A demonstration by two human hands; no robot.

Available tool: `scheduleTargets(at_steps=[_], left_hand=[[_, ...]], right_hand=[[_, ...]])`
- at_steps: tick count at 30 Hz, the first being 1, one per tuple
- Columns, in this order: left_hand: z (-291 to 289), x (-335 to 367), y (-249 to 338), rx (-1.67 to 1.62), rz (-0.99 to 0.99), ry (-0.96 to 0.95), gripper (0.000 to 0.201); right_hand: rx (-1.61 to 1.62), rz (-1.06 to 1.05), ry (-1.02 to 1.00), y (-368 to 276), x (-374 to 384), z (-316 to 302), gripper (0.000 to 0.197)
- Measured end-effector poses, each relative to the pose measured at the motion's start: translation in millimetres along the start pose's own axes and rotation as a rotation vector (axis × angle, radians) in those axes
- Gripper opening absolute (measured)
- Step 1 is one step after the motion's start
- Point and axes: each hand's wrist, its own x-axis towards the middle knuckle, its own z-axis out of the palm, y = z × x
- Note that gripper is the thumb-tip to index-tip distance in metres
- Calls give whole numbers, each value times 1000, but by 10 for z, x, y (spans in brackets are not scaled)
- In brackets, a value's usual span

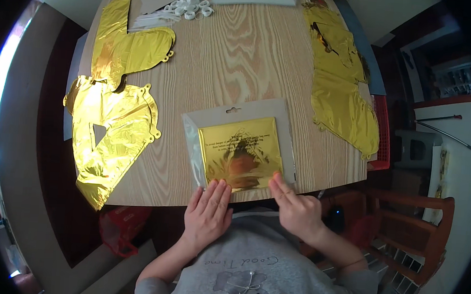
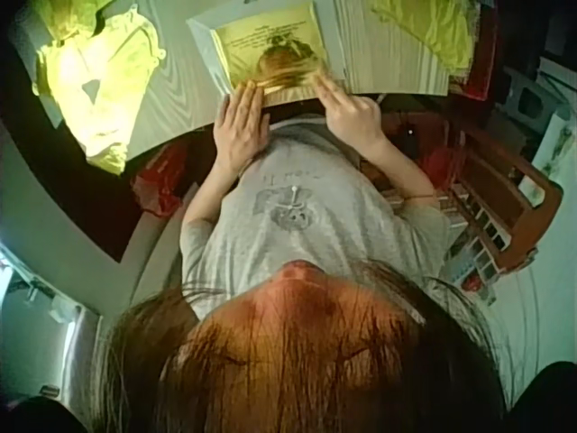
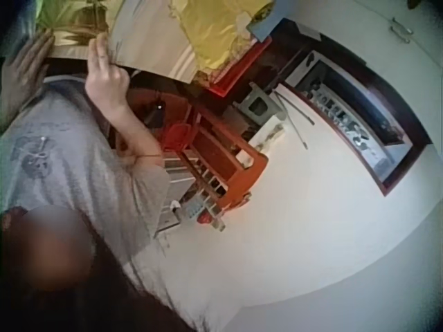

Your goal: Manually packaging gold foil sheets into plastic sleeves with cardboard stiffeners.

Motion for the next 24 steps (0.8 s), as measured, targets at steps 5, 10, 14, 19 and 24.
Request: scheduleTargets(at_steps=[5,10,14,19,24], left_hand=[[-57,-97,-81,-13,-62,-17,65],[-179,-138,-134,56,-149,-24,64],[-241,-74,-250,-132,-285,58,58],[-206,153,-488,-1094,-557,210,69],[-306,359,-615,-1323,-603,149,84]], right_hand=[[-2,33,20,199,-103,-70,42],[73,54,-34,209,-35,-187,38],[409,166,-2,361,100,-237,33],[874,591,-207,404,343,-333,37],[1179,550,-115,551,286,-19,52]])
